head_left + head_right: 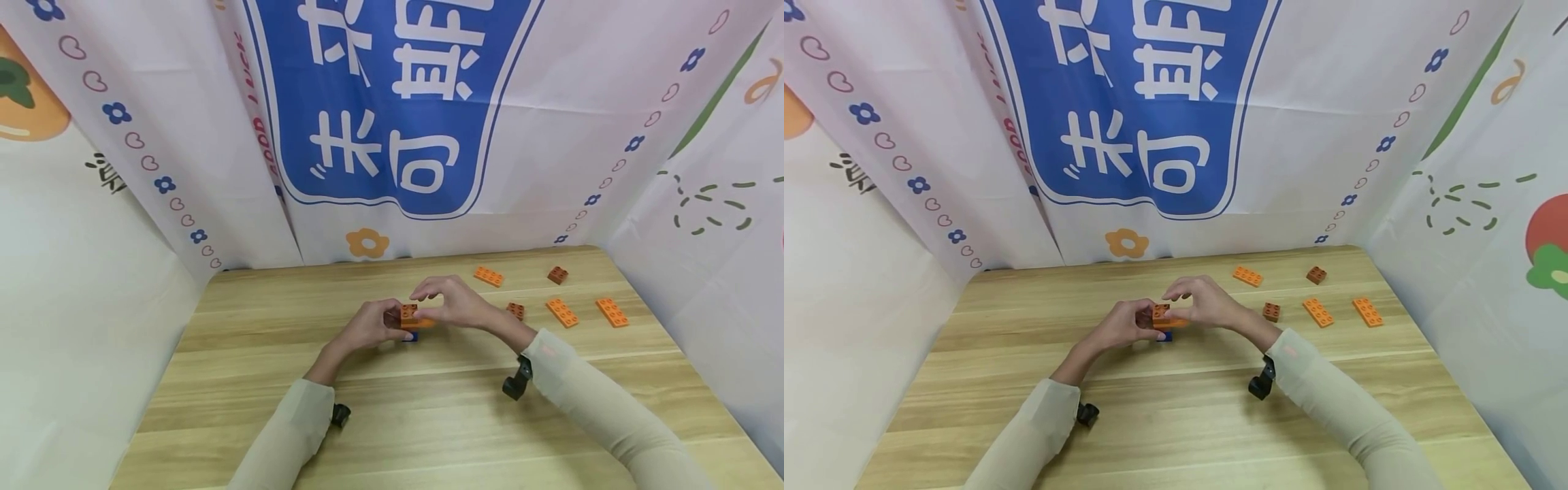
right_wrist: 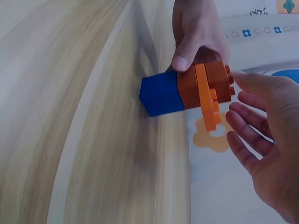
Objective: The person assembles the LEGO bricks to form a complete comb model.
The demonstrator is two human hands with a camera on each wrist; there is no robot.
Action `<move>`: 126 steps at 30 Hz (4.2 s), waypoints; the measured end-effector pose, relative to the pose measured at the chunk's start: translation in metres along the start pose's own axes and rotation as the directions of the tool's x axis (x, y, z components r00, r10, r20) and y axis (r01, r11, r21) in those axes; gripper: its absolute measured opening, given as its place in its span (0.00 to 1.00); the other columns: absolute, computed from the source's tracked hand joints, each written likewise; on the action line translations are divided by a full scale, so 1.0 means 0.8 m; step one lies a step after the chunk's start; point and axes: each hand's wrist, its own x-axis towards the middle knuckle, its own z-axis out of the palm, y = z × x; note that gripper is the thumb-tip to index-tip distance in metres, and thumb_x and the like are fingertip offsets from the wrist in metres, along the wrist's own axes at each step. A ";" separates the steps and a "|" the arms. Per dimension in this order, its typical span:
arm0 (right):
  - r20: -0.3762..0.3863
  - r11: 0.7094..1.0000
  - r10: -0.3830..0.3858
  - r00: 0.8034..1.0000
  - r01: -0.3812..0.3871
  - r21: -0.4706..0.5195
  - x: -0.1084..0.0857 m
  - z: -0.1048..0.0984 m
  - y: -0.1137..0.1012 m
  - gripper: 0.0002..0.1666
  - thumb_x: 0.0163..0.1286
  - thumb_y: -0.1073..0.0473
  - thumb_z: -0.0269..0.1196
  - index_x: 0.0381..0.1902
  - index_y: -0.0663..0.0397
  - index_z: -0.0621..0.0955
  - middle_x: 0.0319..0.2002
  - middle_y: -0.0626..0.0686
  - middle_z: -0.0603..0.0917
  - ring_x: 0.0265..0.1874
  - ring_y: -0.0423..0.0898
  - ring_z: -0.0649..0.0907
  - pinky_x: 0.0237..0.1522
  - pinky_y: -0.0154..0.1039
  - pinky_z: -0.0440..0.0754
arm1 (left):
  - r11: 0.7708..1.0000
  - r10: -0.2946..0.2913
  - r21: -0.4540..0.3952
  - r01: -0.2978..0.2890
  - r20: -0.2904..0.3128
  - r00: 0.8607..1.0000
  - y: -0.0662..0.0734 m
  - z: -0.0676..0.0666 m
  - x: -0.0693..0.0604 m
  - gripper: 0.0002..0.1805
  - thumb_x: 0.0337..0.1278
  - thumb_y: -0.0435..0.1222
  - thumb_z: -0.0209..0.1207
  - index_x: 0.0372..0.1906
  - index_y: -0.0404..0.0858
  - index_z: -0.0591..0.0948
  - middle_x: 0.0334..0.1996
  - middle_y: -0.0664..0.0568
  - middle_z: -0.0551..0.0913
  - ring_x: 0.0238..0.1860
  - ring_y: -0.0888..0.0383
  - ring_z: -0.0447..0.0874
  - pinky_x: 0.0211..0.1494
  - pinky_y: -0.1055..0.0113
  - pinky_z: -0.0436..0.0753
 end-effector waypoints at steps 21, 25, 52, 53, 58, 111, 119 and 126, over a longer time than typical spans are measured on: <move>-0.052 0.990 0.126 0.991 -0.129 -0.054 -0.031 -0.035 0.043 0.21 0.67 0.56 0.77 0.55 0.58 0.88 0.54 0.56 0.89 0.52 0.53 0.87 0.55 0.53 0.86 | 0.999 0.019 -0.041 -0.022 -0.059 0.998 0.005 0.000 -0.002 0.17 0.61 0.37 0.76 0.52 0.37 0.86 0.43 0.49 0.91 0.41 0.59 0.89 0.46 0.67 0.88; -0.059 0.986 0.132 0.990 -0.137 -0.097 -0.038 -0.042 0.052 0.21 0.68 0.56 0.76 0.56 0.59 0.88 0.55 0.57 0.89 0.53 0.54 0.87 0.54 0.53 0.86 | 0.999 0.014 -0.045 -0.017 -0.064 0.998 0.005 0.001 -0.003 0.17 0.60 0.37 0.76 0.50 0.36 0.86 0.43 0.48 0.91 0.41 0.58 0.89 0.44 0.68 0.87; -0.067 0.949 0.264 0.962 -0.271 -0.160 -0.069 -0.087 0.116 0.27 0.66 0.59 0.77 0.59 0.66 0.85 0.60 0.64 0.86 0.61 0.65 0.84 0.62 0.64 0.80 | 0.998 -0.011 -0.058 0.008 -0.061 0.998 0.005 -0.002 -0.001 0.13 0.57 0.38 0.78 0.43 0.40 0.87 0.38 0.55 0.90 0.35 0.61 0.86 0.41 0.69 0.85; -0.067 0.947 0.272 0.960 -0.279 -0.159 -0.069 -0.088 0.119 0.27 0.66 0.58 0.78 0.59 0.66 0.85 0.60 0.64 0.86 0.60 0.64 0.84 0.61 0.64 0.81 | 0.998 -0.011 -0.057 0.007 -0.061 0.998 0.005 -0.001 -0.001 0.13 0.57 0.38 0.78 0.43 0.40 0.87 0.38 0.55 0.90 0.36 0.61 0.86 0.41 0.69 0.85; -0.065 0.928 0.327 0.943 -0.334 -0.164 -0.074 -0.091 0.133 0.29 0.66 0.58 0.78 0.61 0.64 0.84 0.61 0.63 0.86 0.60 0.63 0.84 0.59 0.62 0.82 | 0.998 -0.001 -0.063 -0.002 -0.055 0.999 0.003 -0.001 -0.001 0.13 0.58 0.37 0.78 0.43 0.40 0.86 0.38 0.54 0.90 0.36 0.61 0.86 0.40 0.68 0.85; -0.047 0.942 0.215 0.976 -0.220 -0.256 -0.074 -0.072 0.159 0.21 0.61 0.65 0.79 0.52 0.65 0.89 0.49 0.62 0.89 0.49 0.59 0.86 0.53 0.58 0.84 | 0.997 -0.022 -0.073 0.017 -0.074 0.997 0.007 -0.001 -0.002 0.13 0.57 0.36 0.78 0.43 0.39 0.86 0.38 0.53 0.90 0.37 0.61 0.86 0.42 0.69 0.86; -0.037 0.937 0.227 0.973 -0.229 -0.263 -0.073 -0.067 0.156 0.20 0.61 0.65 0.79 0.51 0.63 0.90 0.48 0.60 0.90 0.48 0.56 0.87 0.52 0.54 0.85 | 0.997 -0.021 -0.078 0.015 -0.077 0.997 0.006 0.000 -0.002 0.13 0.57 0.37 0.78 0.43 0.39 0.86 0.39 0.54 0.90 0.37 0.61 0.86 0.42 0.68 0.86; -0.033 0.938 0.224 0.974 -0.225 -0.263 -0.073 -0.064 0.151 0.18 0.62 0.65 0.79 0.50 0.61 0.90 0.47 0.58 0.91 0.47 0.54 0.88 0.50 0.53 0.86 | 0.996 -0.028 -0.087 0.021 -0.070 0.997 0.006 0.001 -0.002 0.13 0.57 0.36 0.78 0.43 0.39 0.86 0.38 0.53 0.90 0.37 0.60 0.87 0.42 0.68 0.86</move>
